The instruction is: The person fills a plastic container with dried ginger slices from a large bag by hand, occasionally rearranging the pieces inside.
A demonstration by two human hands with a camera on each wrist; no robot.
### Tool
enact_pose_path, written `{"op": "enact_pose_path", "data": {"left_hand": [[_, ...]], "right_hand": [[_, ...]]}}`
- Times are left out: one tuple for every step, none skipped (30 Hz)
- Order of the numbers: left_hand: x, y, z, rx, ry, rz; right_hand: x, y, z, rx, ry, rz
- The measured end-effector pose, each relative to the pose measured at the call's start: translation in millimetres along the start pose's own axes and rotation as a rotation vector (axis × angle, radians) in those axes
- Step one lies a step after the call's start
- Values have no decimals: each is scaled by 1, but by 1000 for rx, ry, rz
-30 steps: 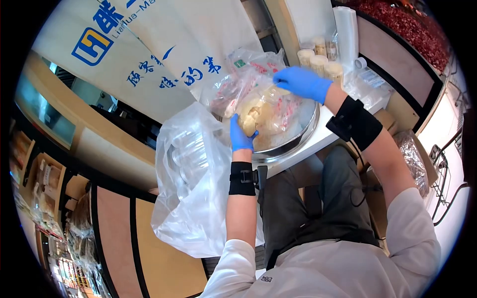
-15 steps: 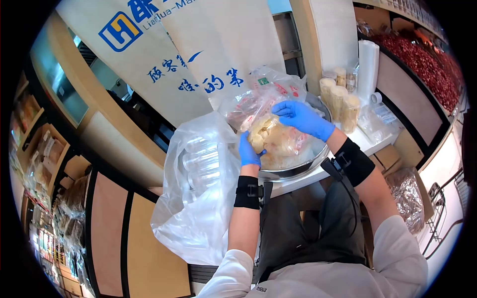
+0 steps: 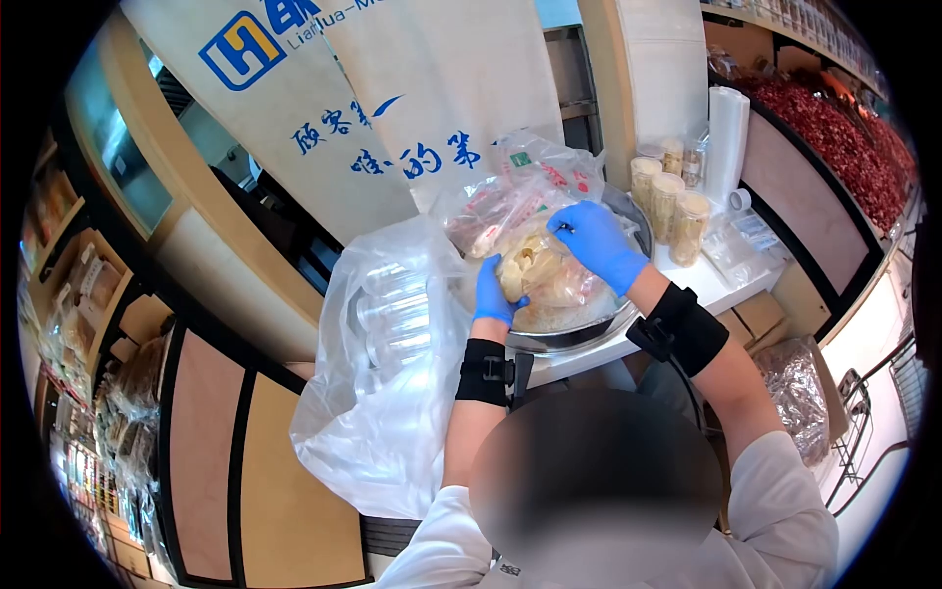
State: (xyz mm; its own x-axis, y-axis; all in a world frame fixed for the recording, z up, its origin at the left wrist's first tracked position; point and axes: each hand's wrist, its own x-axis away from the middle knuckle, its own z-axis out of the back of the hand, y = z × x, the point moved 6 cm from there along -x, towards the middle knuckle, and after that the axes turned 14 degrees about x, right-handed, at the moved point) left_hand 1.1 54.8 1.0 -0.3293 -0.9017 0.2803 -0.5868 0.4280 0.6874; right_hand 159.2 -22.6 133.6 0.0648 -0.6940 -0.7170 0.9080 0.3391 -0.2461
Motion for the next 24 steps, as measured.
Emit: {"op": "enact_pose_path", "data": {"left_hand": [[-1,0,-1,-12,-12,4],[-4,-1,-1,-23,-24,7],[-5,-1,0,-22,-26,8],[-6,-2,1,-24,-46,10],[-7,-2,0,-26,-68,10],[-8,-2,1,-24,-70,9],[-9,-2,2,-26,-48,5],[-8,-2,4,-28,-25,1],[-9,-1,3,-22,-29,-2],[-9,-2,2,-1,-45,6],[-9,-4,2,18,-60,17],[-10,-4,1,21,-62,20],[-10,-4,2,30,-55,10],[-10,-3,3,42,-47,-2],[-10,-3,3,46,-46,-4],[-9,-3,4,54,-44,-2],[-8,-2,5,62,-42,1],[-7,-1,4,62,-41,0],[-7,-1,4,27,-24,-16],[-5,0,3,-10,-8,-32],[-4,0,2,-12,-6,-31],[-3,0,1,-13,-17,-26],[-2,0,0,-13,-27,-22],[-1,0,-1,-10,-25,-22]], "right_hand": [[-1,3,-1,56,5,-52],[-2,6,0,113,11,-104],[-3,5,0,115,11,-104],[-4,4,-2,98,-23,-93],[-5,4,-3,81,-56,-80],[-5,6,-2,83,-55,-78],[-4,8,-5,-31,-123,-19],[-3,7,-6,-145,-192,40],[-4,10,-4,-141,-193,46],[-2,14,-5,-334,-266,18],[1,14,-6,-529,-339,-15],[1,16,-4,-525,-340,-17],[2,23,-3,-514,-345,-115],[3,29,-3,-503,-350,-211],[5,30,-6,-502,-354,-208],[8,29,-12,-496,-360,-184],[10,23,-13,-489,-365,-160],[12,20,-13,-490,-366,-160],[15,13,-13,-254,-386,-62],[17,7,-13,-18,-401,34],[16,8,-14,-20,-401,32],[15,9,-15,-119,-396,25],[14,7,-13,-219,-393,18],[15,5,-11,-218,-396,20]]}}
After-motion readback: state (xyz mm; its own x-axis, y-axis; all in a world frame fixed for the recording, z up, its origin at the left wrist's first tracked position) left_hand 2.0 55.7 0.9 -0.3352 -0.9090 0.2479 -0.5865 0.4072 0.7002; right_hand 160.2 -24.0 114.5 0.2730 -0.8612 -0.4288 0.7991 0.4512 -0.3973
